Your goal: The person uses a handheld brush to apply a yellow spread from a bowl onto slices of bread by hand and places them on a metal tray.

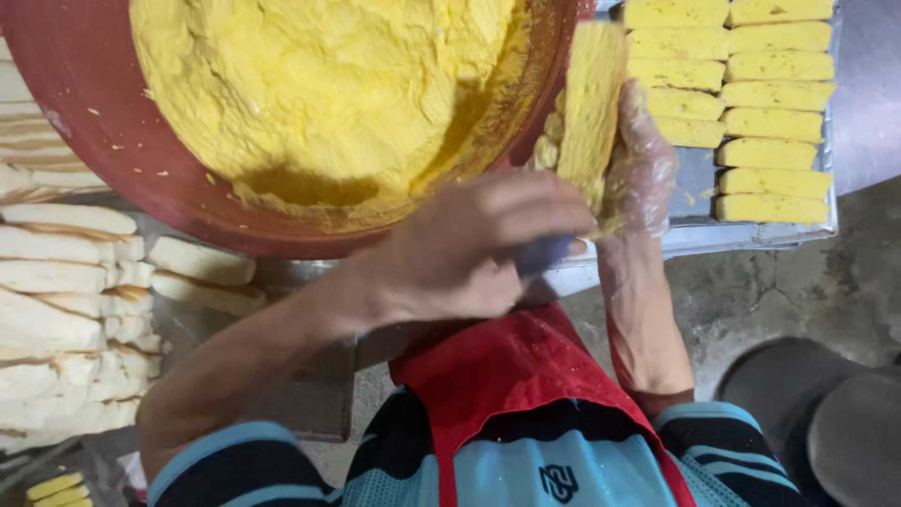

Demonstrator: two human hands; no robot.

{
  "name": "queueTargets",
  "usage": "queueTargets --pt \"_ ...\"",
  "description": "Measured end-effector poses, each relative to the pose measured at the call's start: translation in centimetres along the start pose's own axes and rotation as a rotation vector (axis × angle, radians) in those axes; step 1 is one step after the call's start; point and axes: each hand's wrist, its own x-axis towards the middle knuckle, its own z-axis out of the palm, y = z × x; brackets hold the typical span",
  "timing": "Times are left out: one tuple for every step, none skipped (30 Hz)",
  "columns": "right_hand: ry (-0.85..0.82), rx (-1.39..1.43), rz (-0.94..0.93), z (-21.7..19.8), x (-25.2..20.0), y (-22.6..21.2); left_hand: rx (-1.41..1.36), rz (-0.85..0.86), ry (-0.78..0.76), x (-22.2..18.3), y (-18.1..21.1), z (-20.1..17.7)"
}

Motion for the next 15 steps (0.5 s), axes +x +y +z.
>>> queueTargets --pt "0.083 0.122 0.035 0.1 -0.1 0.6 -0.177 -0.166 -0.170 -0.5 -0.6 -1.0" --pt "0.164 0.241 0.090 0.1 -0.7 1.3 -0.269 -0.188 -0.075 -0.7 -1.6 -1.9" --pt "0.167 0.237 0.110 -0.1 -1.8 1.8 -0.358 -0.208 0.023 -0.5 -3.2 -3.1" --pt "0.021 0.143 0.120 0.0 -2.2 2.0 -0.337 -0.208 0.030 0.7 -4.7 -3.8" --pt "-0.125 0.050 0.126 0.1 -2.2 2.0 -0.239 -0.130 0.164 2.2 -5.9 -4.0" --pt "-0.129 0.054 0.125 0.0 -2.1 2.1 -0.156 -0.048 0.286 2.8 -6.2 -3.9" --pt "-0.140 0.108 0.135 -0.4 -1.8 2.1 -0.151 -0.048 0.282 2.5 -5.8 -3.6" --pt "-0.125 0.156 0.129 -1.4 -2.0 1.7 -0.011 0.040 0.307 2.2 -4.8 -2.2" --pt "-0.101 0.155 0.112 -2.4 -1.8 1.5 0.125 0.131 0.330 1.7 -3.6 -1.0" --pt "-0.002 0.051 0.034 -3.1 -1.4 1.6 0.106 0.139 0.326 1.0 -2.1 -0.1" --pt "0.099 -0.054 -0.041 -3.7 -1.4 1.6 0.001 0.086 0.202 -0.1 -0.2 0.5" --pt "0.104 -0.054 -0.045 -4.1 -1.4 1.6 -0.091 0.035 0.076 -0.7 0.7 0.6" --pt "0.076 0.070 0.026 -4.2 -1.5 1.7 -0.096 0.039 0.074 -0.5 -0.3 0.3" --pt "0.046 0.194 0.112 -4.2 -1.9 1.8 -0.185 0.029 0.060 -0.2 -1.8 -0.2" --pt "0.046 0.193 0.122 -4.3 -2.9 1.7 -0.234 0.002 0.100 -0.1 -2.8 -0.5"
